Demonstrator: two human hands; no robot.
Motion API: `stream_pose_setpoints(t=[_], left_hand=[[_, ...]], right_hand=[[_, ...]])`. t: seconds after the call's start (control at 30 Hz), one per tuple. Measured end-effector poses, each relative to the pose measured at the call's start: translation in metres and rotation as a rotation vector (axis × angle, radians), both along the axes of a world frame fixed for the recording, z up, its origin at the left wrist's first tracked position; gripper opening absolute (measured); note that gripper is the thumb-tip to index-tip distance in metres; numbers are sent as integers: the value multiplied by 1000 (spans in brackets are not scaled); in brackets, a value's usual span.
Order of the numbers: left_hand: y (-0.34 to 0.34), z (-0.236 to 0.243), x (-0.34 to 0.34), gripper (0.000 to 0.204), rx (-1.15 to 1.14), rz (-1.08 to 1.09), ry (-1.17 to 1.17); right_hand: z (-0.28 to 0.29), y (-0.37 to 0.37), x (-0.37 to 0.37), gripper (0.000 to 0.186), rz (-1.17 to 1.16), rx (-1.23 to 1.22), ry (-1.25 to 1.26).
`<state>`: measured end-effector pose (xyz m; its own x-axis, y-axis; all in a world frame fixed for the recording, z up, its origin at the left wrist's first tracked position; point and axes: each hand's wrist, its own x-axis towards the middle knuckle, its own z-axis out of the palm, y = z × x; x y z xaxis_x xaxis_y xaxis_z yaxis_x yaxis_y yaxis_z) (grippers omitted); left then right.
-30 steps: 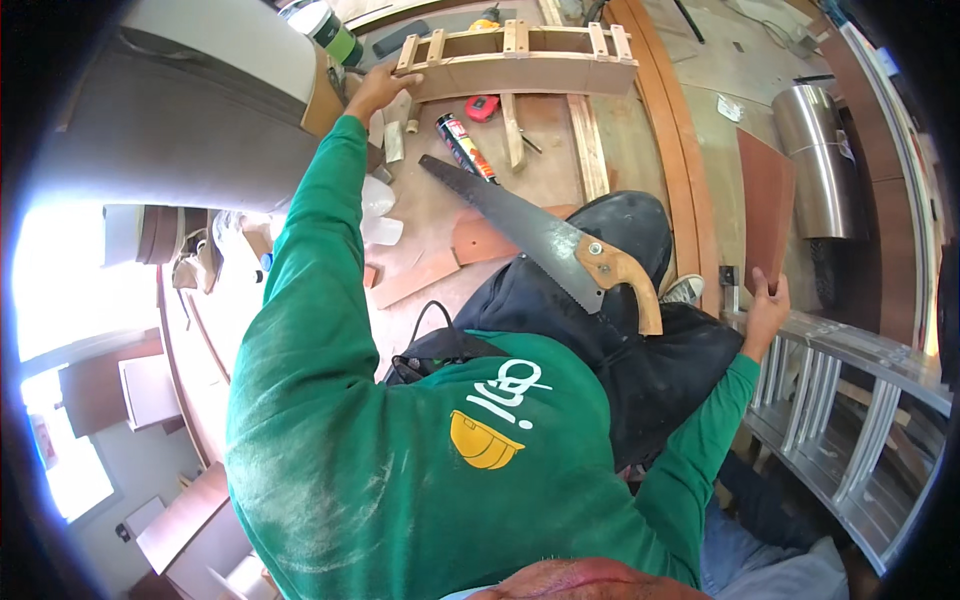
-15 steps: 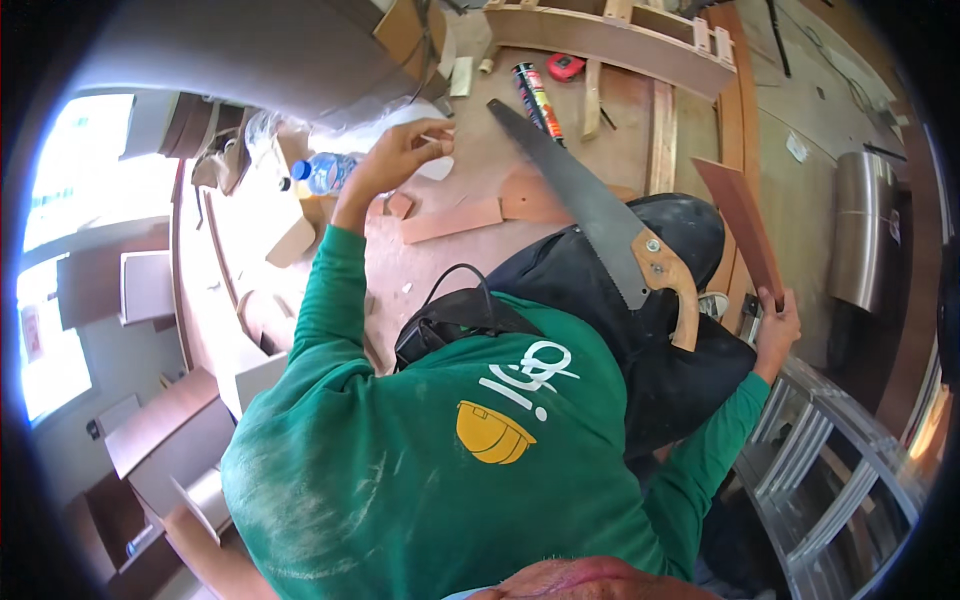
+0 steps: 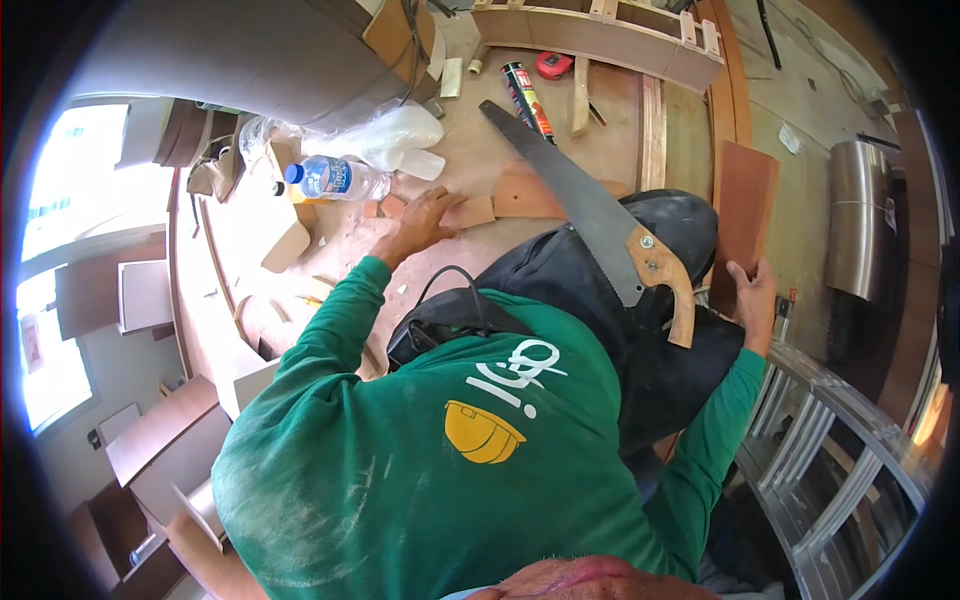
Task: The person marks a wood plank using a square and pencil, then uses a hand saw to cut a small piece off the end of the plank while holding it against a wooden frame.
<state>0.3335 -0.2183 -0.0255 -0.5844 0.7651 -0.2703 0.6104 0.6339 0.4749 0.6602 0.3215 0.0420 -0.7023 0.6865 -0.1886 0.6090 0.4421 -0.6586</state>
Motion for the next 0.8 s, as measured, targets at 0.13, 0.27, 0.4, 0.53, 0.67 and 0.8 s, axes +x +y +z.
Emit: stream_pose_setpoints(t=[0.13, 0.27, 0.4, 0.53, 0.67, 0.8], left_hand=[[14, 17, 8, 76, 85, 6, 43], [70, 45, 19, 63, 376, 557, -715], [120, 8, 9, 49, 684, 759, -1620], [176, 14, 24, 22, 808, 879, -1560], [178, 13, 29, 14, 922, 923, -1410], [193, 71, 22, 20, 970, 834, -1199]], right_hand=[[2, -8, -17, 38, -47, -182, 201], [-11, -4, -22, 38, -24, -243, 349], [-9, -5, -23, 40, 16, -210, 354], [-9, -7, -10, 41, -20, -174, 286], [-7, -13, -3, 40, -58, -175, 345], [-6, -7, 9, 37, -95, -147, 356]])
